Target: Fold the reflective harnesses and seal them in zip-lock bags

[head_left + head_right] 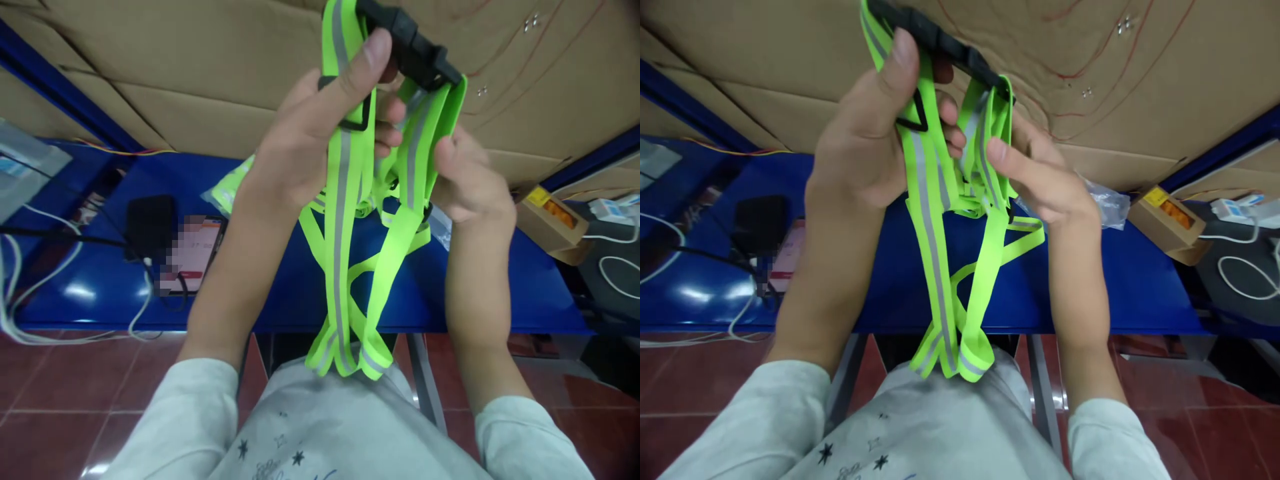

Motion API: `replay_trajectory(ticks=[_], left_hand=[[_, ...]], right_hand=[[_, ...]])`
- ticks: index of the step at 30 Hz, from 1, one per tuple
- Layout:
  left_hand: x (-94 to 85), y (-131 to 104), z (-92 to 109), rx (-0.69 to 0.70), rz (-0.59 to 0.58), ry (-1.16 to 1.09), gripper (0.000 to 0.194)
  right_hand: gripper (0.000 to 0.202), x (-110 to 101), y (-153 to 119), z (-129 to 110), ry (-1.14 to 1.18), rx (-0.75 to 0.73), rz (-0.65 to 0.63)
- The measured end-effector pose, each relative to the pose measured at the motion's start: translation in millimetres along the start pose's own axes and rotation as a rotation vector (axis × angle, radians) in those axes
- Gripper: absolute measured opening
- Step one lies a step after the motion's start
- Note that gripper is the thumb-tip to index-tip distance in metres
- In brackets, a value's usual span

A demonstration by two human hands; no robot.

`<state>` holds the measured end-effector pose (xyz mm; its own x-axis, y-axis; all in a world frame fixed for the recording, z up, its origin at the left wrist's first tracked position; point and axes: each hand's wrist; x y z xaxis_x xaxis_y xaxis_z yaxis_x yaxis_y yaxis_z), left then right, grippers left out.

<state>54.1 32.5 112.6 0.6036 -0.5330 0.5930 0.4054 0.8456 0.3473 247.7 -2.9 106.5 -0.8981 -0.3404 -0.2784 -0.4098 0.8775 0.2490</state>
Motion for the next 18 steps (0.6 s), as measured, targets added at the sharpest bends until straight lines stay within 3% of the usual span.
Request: replay_trajectory(ticks=[3,8,11,14,18], left_hand=[[-5.6,6,-3,-0.048,-0.004,-0.091,0.022],[-7.7,0,-4,-0.008,-0.049,-0.023,0.03],[-5.6,-4,-4,-0.028,-0.06,-0.017,0.033],[-2.7,-4,-4,-0.025,-0.045,-0.07,0.026],[-1.4,-4,-4,-0.077,-0.083,-0.042,0.041]], right_hand=[[0.038,7,12,12,0.013,-0.076,0.055],[0.016,8,19,13,0.126,0.055,0.205],[0.03,0,14,11,0.197,0.02,0.193],[0.049,-9,9,10,0.223,0.002,0.095],[0.046,-15,8,15,0.229,0.018,0.003]])
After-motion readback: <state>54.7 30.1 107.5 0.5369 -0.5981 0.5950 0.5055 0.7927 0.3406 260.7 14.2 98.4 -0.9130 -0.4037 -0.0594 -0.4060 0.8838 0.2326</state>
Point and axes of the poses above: each hand's wrist, its own y-axis towards the middle knuckle, its own x-axis out of the palm, z = x × y, and after that the axes turned 14 degrees about -y, right-handed
